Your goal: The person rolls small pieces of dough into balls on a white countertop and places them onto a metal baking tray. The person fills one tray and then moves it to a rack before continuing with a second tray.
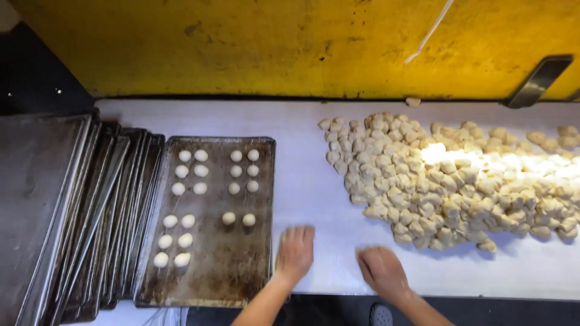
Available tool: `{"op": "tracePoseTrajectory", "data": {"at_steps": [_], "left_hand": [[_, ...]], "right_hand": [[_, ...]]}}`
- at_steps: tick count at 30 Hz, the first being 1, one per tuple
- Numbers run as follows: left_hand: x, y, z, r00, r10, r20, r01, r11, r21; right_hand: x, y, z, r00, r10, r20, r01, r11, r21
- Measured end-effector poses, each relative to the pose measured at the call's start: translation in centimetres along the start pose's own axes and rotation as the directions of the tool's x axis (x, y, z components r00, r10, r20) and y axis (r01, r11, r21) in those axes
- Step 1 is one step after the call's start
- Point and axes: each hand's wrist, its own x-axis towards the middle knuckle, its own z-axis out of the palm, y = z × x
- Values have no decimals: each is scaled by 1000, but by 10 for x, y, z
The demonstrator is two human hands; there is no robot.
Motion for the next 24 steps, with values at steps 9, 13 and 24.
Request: {"op": "tracePoseTrajectory", "data": {"at_steps": [9,13,24], "left_hand": [[8,46,31,984,-178,11,177,971,-160],[-20,19,20,979,-110,171,154,949,-275],[-25,34,20,980,-195,33,196,939,-282]], "right_hand": [[63,-45,-9,996,-28,83,7,970,241],[29,-7,-37,940,-339,-35,335,898,285],[13,-9,-16,983,-182,9,172,943,285]]}}
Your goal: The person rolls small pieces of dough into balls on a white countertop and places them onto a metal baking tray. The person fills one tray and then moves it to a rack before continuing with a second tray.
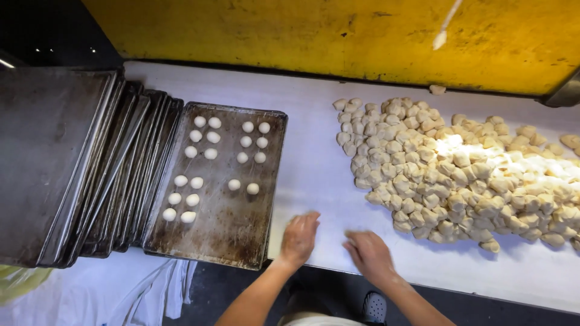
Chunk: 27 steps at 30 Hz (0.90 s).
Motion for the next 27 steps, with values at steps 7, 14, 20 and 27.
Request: {"op": "tracePoseTrajectory", "data": {"at_steps": [7,14,20,27], "left_hand": [[58,-16,22,992,113,-50,-93,948,305],[6,-20,-16,994,94,-48,-88,989,119],[54,-20,21,978,172,-115,-127,938,323],[-11,-21,-26,984,171,45,-175,978,112]], "right_hand": [[72,-2,11,983,-68,-170,34,980,-195],[2,19,-5,995,-94,-38,94,995,-19],[77,8,19,976,-136,-170,87,960,-267],[-13,13,-21,999,-41,-25,39,998,-54]]}}
